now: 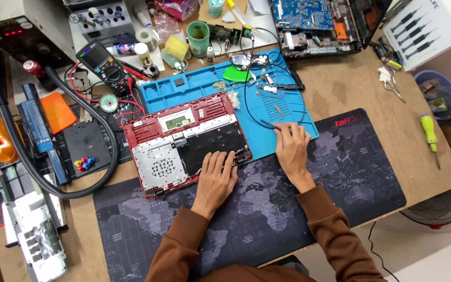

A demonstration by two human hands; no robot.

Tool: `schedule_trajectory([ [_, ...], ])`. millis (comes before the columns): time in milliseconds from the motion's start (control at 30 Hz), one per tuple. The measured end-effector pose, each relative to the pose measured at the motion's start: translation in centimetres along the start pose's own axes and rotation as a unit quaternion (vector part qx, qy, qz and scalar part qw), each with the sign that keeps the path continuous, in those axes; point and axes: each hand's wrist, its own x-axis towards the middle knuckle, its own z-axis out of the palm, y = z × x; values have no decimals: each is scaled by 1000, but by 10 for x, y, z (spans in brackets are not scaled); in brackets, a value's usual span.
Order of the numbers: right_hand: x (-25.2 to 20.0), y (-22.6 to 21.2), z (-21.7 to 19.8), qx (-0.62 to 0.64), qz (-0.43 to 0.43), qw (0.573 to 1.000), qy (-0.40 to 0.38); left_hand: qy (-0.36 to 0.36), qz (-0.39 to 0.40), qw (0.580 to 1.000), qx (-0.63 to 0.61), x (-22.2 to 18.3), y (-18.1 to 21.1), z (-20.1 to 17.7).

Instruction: Disassemble and reassemble internal components of a laptop on a repair bench

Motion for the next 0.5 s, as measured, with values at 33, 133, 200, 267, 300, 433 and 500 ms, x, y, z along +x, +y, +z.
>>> schedule_trajectory([
  [33, 0, -1, -1, -2, 0, 1000, 2, 2, 1, 1000, -1, 0, -1, 0],
  [133, 1, -3, -2, 12, 4, 1000, 0, -5, -8, 1000, -7, 1, -1, 0],
  [200, 1, -4, -2, 8, 9, 1000, 7, -3, -23, 999, -31, 0, -1, -1],
  [267, 3, -9, -6, 18, 8, 1000, 5, 13, -26, 999, -45, 5, -2, -4],
  [300, 3, -11, -8, 27, 10, 1000, 5, 28, -27, 997, -61, 6, -2, -7],
  [433, -1, -2, -1, 13, -10, 1000, -1, 53, -45, 994, -81, 7, -5, -9],
  [500, -1, -2, -3, 54, -3, 999, 3, 68, -48, 991, -103, 4, -7, -8],
])
